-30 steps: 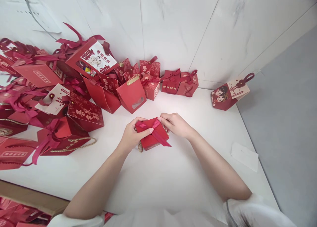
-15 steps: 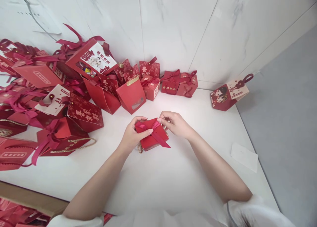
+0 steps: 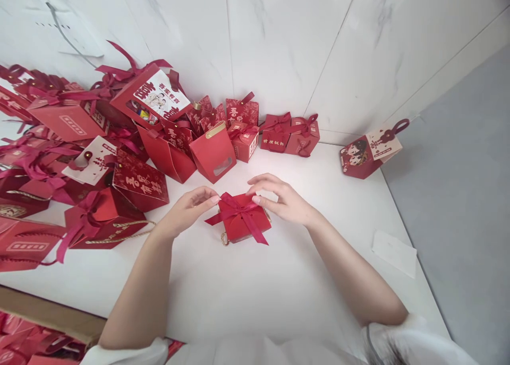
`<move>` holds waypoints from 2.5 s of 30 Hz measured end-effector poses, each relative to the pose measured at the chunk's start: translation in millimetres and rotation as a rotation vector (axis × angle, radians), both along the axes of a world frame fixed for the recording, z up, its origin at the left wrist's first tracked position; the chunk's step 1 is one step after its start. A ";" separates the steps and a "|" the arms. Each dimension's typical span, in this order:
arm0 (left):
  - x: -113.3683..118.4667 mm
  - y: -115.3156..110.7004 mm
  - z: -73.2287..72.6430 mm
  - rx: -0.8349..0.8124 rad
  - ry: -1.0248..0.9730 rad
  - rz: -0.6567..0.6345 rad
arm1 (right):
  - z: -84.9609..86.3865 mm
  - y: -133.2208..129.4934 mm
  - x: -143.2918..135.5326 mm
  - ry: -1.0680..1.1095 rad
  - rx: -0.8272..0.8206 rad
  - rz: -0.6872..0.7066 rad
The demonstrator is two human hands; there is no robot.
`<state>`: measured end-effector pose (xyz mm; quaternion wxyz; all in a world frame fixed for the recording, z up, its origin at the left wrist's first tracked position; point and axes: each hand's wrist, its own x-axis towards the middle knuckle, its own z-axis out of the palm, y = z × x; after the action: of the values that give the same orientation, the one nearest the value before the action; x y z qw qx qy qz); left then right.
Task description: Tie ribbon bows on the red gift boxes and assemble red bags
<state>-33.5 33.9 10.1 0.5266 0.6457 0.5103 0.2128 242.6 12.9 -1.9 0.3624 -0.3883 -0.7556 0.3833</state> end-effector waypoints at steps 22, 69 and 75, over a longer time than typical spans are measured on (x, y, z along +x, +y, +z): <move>22.9 -12.4 -13.5 -0.032 -0.050 -0.098 | 20.2 -17.2 16.8 -0.348 -0.041 0.328; 6.4 -14.2 -6.2 -0.331 0.154 -0.574 | 20.4 -19.3 13.0 -0.357 0.033 0.204; 0.5 -12.0 -7.3 -0.004 0.407 -0.129 | 23.2 -20.6 10.8 -0.360 0.098 0.256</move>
<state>-33.0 21.8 2.8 0.4263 0.7059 0.5640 0.0427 253.4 -7.8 21.4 0.1884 -0.3332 -0.8691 0.3134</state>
